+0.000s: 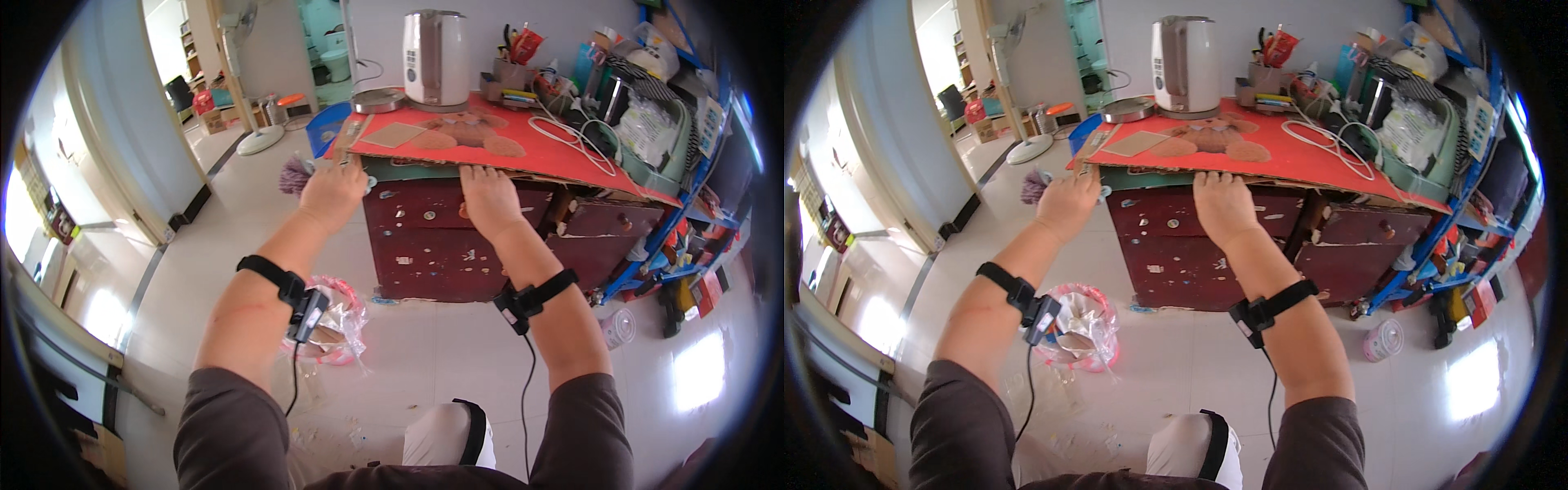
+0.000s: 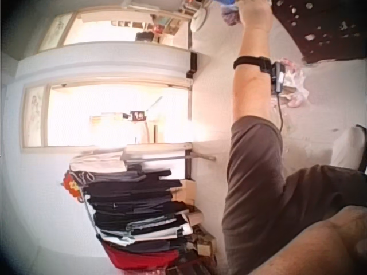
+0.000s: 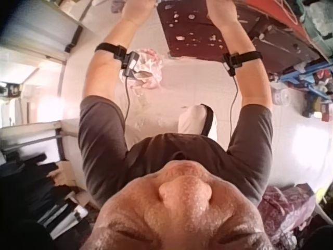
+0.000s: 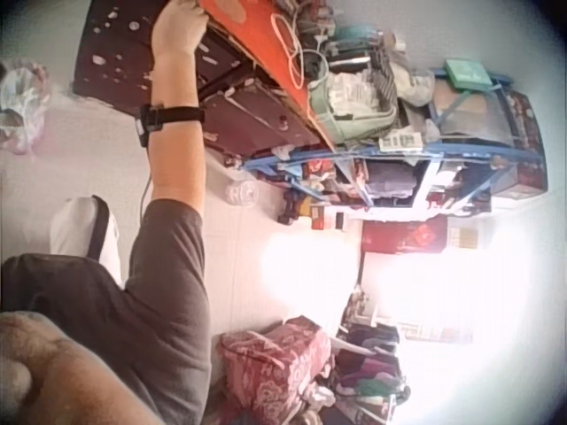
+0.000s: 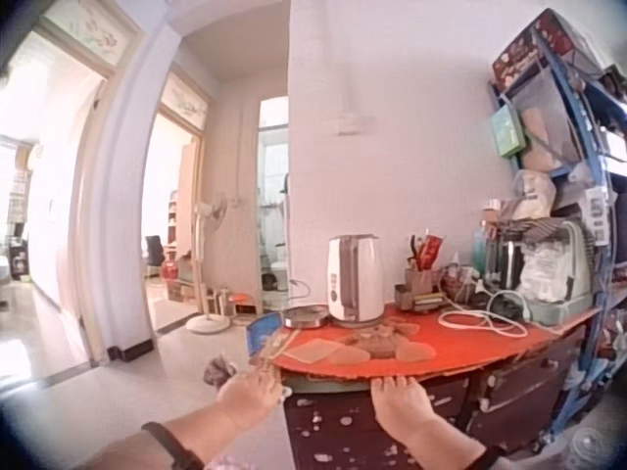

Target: The person organizes a shelf, puts items into a red bag and a cabinet, and then sits on the floor to pick up debris and wipe the floor with a cloth.

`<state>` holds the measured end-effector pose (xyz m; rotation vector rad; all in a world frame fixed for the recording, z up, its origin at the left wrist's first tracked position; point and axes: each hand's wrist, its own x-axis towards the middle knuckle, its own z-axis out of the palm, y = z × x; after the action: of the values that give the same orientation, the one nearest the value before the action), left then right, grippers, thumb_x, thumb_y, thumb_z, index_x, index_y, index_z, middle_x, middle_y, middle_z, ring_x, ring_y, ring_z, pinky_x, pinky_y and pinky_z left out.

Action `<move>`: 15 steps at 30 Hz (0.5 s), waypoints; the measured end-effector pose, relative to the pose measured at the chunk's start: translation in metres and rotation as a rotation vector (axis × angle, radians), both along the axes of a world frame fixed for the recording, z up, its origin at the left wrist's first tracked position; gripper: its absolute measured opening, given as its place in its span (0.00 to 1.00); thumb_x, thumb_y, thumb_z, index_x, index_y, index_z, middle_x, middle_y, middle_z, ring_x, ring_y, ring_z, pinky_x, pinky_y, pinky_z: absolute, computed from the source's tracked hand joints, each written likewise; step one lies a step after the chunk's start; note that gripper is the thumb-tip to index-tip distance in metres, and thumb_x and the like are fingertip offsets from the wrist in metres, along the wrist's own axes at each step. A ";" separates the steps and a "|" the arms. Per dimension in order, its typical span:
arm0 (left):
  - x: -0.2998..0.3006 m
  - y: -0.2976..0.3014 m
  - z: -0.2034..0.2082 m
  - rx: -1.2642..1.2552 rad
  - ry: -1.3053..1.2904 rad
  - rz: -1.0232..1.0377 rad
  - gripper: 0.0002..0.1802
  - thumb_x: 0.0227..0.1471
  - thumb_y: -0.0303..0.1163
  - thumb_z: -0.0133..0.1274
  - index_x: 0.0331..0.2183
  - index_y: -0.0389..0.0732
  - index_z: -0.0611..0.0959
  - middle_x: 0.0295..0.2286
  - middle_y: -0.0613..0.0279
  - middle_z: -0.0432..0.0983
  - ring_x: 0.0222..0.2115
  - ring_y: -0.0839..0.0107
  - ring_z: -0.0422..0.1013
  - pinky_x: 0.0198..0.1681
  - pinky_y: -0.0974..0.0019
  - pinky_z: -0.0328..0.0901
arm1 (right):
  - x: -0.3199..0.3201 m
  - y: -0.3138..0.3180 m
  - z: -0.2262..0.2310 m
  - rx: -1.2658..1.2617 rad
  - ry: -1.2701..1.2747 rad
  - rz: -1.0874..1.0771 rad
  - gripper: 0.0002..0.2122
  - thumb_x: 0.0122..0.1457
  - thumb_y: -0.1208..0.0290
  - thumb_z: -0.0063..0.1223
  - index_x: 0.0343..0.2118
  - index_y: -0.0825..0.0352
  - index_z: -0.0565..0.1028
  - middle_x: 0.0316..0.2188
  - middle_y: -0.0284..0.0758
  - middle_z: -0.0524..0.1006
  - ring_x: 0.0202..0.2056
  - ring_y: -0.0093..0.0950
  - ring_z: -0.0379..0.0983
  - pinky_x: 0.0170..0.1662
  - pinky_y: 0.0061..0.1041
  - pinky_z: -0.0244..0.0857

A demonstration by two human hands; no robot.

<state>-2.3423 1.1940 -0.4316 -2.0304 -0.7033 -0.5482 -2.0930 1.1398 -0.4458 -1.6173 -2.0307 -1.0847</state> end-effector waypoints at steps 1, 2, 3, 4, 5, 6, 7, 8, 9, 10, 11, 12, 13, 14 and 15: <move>-0.001 0.002 -0.002 -0.051 0.009 0.025 0.06 0.35 0.29 0.46 0.23 0.41 0.71 0.25 0.62 0.67 0.27 0.67 0.67 0.25 0.65 0.61 | -0.002 0.000 0.002 -0.032 -0.010 -0.005 0.09 0.46 0.73 0.40 0.30 0.69 0.67 0.27 0.38 0.71 0.32 0.30 0.69 0.34 0.27 0.63; -0.004 0.002 0.004 -0.051 0.009 0.041 0.06 0.35 0.29 0.46 0.23 0.41 0.71 0.25 0.62 0.67 0.27 0.67 0.67 0.25 0.65 0.61 | -0.004 -0.001 0.006 -0.064 -0.022 -0.011 0.08 0.45 0.73 0.41 0.30 0.69 0.67 0.27 0.38 0.71 0.32 0.30 0.69 0.33 0.26 0.63; -0.006 0.003 0.011 -0.066 0.008 0.039 0.08 0.35 0.28 0.46 0.25 0.39 0.71 0.26 0.60 0.67 0.25 0.67 0.67 0.24 0.66 0.62 | -0.009 0.001 0.011 -0.063 -0.022 0.003 0.08 0.45 0.73 0.41 0.30 0.69 0.67 0.27 0.38 0.71 0.32 0.30 0.69 0.33 0.26 0.63; -0.008 0.005 0.018 -0.082 0.007 0.036 0.10 0.35 0.27 0.46 0.27 0.38 0.70 0.26 0.58 0.66 0.23 0.67 0.67 0.23 0.67 0.62 | -0.015 0.002 0.018 -0.154 0.003 -0.058 0.08 0.45 0.73 0.41 0.29 0.69 0.67 0.27 0.38 0.71 0.31 0.30 0.70 0.32 0.26 0.64; -0.008 0.009 0.026 -0.027 -0.028 0.034 0.09 0.35 0.27 0.47 0.26 0.39 0.70 0.28 0.57 0.66 0.24 0.65 0.67 0.22 0.66 0.62 | -0.020 0.003 0.022 -0.246 0.030 -0.125 0.08 0.45 0.74 0.42 0.29 0.69 0.67 0.27 0.38 0.71 0.31 0.29 0.70 0.31 0.25 0.64; -0.007 0.009 0.027 -0.027 -0.026 0.040 0.09 0.35 0.27 0.47 0.26 0.39 0.70 0.28 0.57 0.66 0.24 0.65 0.67 0.22 0.66 0.62 | -0.021 0.004 0.021 -0.246 0.032 -0.119 0.08 0.45 0.74 0.42 0.29 0.69 0.67 0.27 0.38 0.71 0.31 0.29 0.70 0.31 0.25 0.64; -0.005 0.009 0.027 -0.103 -0.032 0.066 0.09 0.35 0.27 0.47 0.26 0.39 0.70 0.28 0.57 0.66 0.25 0.65 0.67 0.22 0.65 0.63 | -0.021 0.007 0.019 -0.204 0.033 -0.104 0.08 0.44 0.74 0.42 0.29 0.68 0.67 0.26 0.38 0.72 0.30 0.29 0.70 0.30 0.25 0.65; -0.002 0.011 0.028 -0.173 -0.040 0.087 0.09 0.35 0.27 0.47 0.26 0.40 0.70 0.29 0.57 0.66 0.25 0.64 0.68 0.22 0.64 0.63 | -0.018 0.010 0.019 -0.156 0.034 -0.094 0.08 0.44 0.74 0.43 0.29 0.68 0.67 0.25 0.37 0.72 0.29 0.30 0.70 0.30 0.24 0.65; -0.001 0.014 0.021 -0.190 -0.063 0.093 0.09 0.35 0.27 0.47 0.26 0.40 0.70 0.31 0.56 0.66 0.25 0.63 0.68 0.22 0.62 0.63 | -0.014 0.010 0.017 -0.150 0.036 -0.094 0.08 0.44 0.74 0.43 0.29 0.68 0.67 0.25 0.37 0.72 0.29 0.30 0.70 0.30 0.24 0.65; -0.001 0.012 0.014 -0.183 -0.061 0.092 0.09 0.35 0.27 0.47 0.26 0.40 0.70 0.31 0.56 0.66 0.25 0.63 0.68 0.22 0.62 0.63 | -0.009 0.008 0.013 -0.063 0.047 -0.019 0.08 0.44 0.74 0.44 0.28 0.68 0.68 0.24 0.36 0.72 0.29 0.30 0.71 0.30 0.24 0.65; -0.001 0.009 0.008 -0.241 -0.079 0.138 0.08 0.36 0.27 0.47 0.26 0.39 0.70 0.32 0.55 0.66 0.26 0.63 0.68 0.22 0.63 0.64 | -0.008 0.007 0.012 0.022 0.060 0.058 0.07 0.43 0.74 0.44 0.28 0.68 0.68 0.23 0.36 0.72 0.28 0.30 0.71 0.30 0.24 0.65; -0.001 0.009 0.005 -0.299 -0.098 0.183 0.07 0.36 0.27 0.46 0.25 0.39 0.70 0.33 0.54 0.66 0.26 0.63 0.68 0.22 0.63 0.64 | -0.008 0.007 0.013 0.027 0.063 0.059 0.07 0.43 0.74 0.44 0.28 0.68 0.68 0.23 0.36 0.72 0.28 0.30 0.71 0.30 0.24 0.65; 0.001 0.013 0.006 -0.213 -0.173 0.102 0.06 0.37 0.27 0.46 0.24 0.40 0.71 0.32 0.55 0.67 0.26 0.63 0.68 0.23 0.64 0.64 | -0.008 0.007 0.015 -0.036 0.078 0.023 0.08 0.43 0.74 0.45 0.28 0.68 0.68 0.24 0.36 0.73 0.29 0.31 0.70 0.31 0.24 0.65; 0.004 0.016 0.012 -0.213 -0.172 0.099 0.06 0.37 0.27 0.46 0.24 0.40 0.71 0.32 0.55 0.67 0.26 0.63 0.68 0.23 0.64 0.64 | -0.008 0.005 0.018 -0.101 0.090 -0.016 0.08 0.42 0.75 0.45 0.29 0.68 0.68 0.25 0.37 0.73 0.29 0.32 0.70 0.32 0.25 0.64; 0.004 0.018 0.022 -0.205 -0.167 0.122 0.05 0.36 0.27 0.46 0.23 0.39 0.72 0.30 0.56 0.68 0.26 0.64 0.69 0.24 0.64 0.64 | -0.011 0.005 0.024 -0.105 0.093 -0.009 0.08 0.42 0.75 0.45 0.29 0.68 0.68 0.25 0.37 0.73 0.29 0.32 0.70 0.32 0.25 0.64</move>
<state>-2.3381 1.2115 -0.4093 -2.1294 -1.0127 -0.5997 -2.1044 1.1449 -0.4219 -1.6963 -2.0517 -0.9017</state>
